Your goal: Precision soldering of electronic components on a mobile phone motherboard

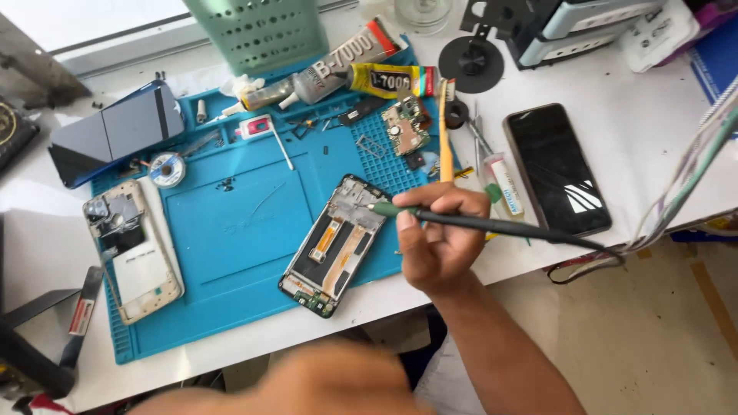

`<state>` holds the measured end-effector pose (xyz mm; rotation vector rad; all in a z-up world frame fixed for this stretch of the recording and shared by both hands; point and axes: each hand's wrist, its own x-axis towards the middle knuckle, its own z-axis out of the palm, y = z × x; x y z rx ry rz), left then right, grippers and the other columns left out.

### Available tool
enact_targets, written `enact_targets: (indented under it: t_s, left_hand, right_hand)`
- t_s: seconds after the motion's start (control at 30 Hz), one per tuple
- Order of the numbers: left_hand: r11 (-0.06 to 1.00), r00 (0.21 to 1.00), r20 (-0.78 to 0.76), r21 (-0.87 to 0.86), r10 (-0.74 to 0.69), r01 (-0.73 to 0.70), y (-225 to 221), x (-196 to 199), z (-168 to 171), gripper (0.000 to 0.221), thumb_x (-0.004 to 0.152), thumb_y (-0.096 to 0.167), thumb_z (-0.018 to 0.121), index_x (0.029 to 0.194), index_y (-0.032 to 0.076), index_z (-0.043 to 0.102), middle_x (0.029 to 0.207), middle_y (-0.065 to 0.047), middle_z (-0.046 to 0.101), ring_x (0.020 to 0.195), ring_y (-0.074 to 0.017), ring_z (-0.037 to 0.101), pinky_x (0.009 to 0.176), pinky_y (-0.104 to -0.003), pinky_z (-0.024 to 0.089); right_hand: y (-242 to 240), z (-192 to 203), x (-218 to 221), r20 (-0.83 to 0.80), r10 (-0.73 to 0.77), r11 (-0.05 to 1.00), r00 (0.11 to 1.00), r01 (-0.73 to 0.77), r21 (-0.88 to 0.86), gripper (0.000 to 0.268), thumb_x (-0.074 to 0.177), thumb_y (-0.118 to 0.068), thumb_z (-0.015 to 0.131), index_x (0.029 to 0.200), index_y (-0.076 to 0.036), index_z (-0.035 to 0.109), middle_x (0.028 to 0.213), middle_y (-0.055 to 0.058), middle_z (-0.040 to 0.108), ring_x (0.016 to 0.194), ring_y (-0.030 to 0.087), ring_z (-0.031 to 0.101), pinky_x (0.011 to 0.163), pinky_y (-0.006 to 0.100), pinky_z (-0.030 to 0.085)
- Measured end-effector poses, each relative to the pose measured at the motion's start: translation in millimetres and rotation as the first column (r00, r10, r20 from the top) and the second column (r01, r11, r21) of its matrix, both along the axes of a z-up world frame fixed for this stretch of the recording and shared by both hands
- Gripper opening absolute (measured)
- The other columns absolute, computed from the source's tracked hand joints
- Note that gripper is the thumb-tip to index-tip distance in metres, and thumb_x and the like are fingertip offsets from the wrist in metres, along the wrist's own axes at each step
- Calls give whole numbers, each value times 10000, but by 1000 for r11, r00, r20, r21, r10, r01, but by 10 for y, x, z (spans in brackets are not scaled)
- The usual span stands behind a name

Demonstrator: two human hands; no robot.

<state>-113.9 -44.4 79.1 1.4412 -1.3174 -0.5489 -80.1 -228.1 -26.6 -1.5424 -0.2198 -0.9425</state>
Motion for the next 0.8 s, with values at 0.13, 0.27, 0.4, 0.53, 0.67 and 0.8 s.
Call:
enact_targets:
  t_s: [0.13, 0.27, 0.4, 0.53, 0.67, 0.8]
  left_hand:
    - [914, 774, 498, -309, 392, -263, -495, 639, 689, 243, 1033, 65, 475, 851, 153, 610, 783, -25, 536, 622, -222, 442, 586, -405, 341]
    - [860, 631, 684, 12, 365, -510, -1045, 1344, 449, 79, 982, 193, 641, 961, 129, 682, 860, -17, 700, 686, -287, 641, 518, -435, 451]
    - [705, 594, 800, 374, 83, -602, -1696, 1801, -168, 80, 827, 216, 750, 866, 147, 756, 751, -49, 711, 637, -279, 735, 516, -426, 596]
    - [649, 501, 865, 394, -22, -651, -2209, 2007, -743, 77, 772, 155, 749, 711, 140, 706, 645, -59, 685, 594, -292, 715, 497, -455, 564]
    - [608, 447, 894, 363, -15, -706, -2396, 2077, -980, 77, 777, 112, 731, 701, 111, 739, 638, -70, 687, 598, -270, 705, 512, -430, 548]
    - [601, 445, 895, 366, -19, -710, -2343, 2061, -929, 69, 820, 87, 710, 768, 65, 749, 728, -93, 718, 706, -271, 734, 557, -448, 583]
  right_hand:
    - [149, -66, -103, -18, -34, 966, 999, 37, 255, 303, 946, -126, 680, 1053, -159, 398, 912, 153, 670, 882, 221, 674, 865, 355, 532]
    - [23, -83, -53, 65, -17, 997, 998, 21, -74, 251, 878, -44, 595, 1011, -84, 386, 784, 103, 532, 673, 173, 495, 631, 318, 397]
    - [28, -97, 36, 193, 48, 994, 980, -28, -107, 243, 873, 70, 643, 877, -43, 427, 889, 175, 742, 719, 251, 732, 611, 287, 567]
    - [5, -46, 31, 226, 51, 993, 973, -25, -113, 233, 891, 31, 653, 876, -47, 434, 850, 154, 718, 676, 208, 704, 599, 268, 553]
    - [-32, -40, 40, 244, 42, 994, 969, -15, -110, 229, 919, -6, 659, 894, -56, 438, 787, 119, 662, 618, 187, 643, 556, 254, 518]
    - [-24, 4, 22, 222, 50, 991, 974, -21, -129, 208, 932, -9, 634, 892, -67, 438, 765, 99, 661, 603, 173, 651, 563, 242, 530]
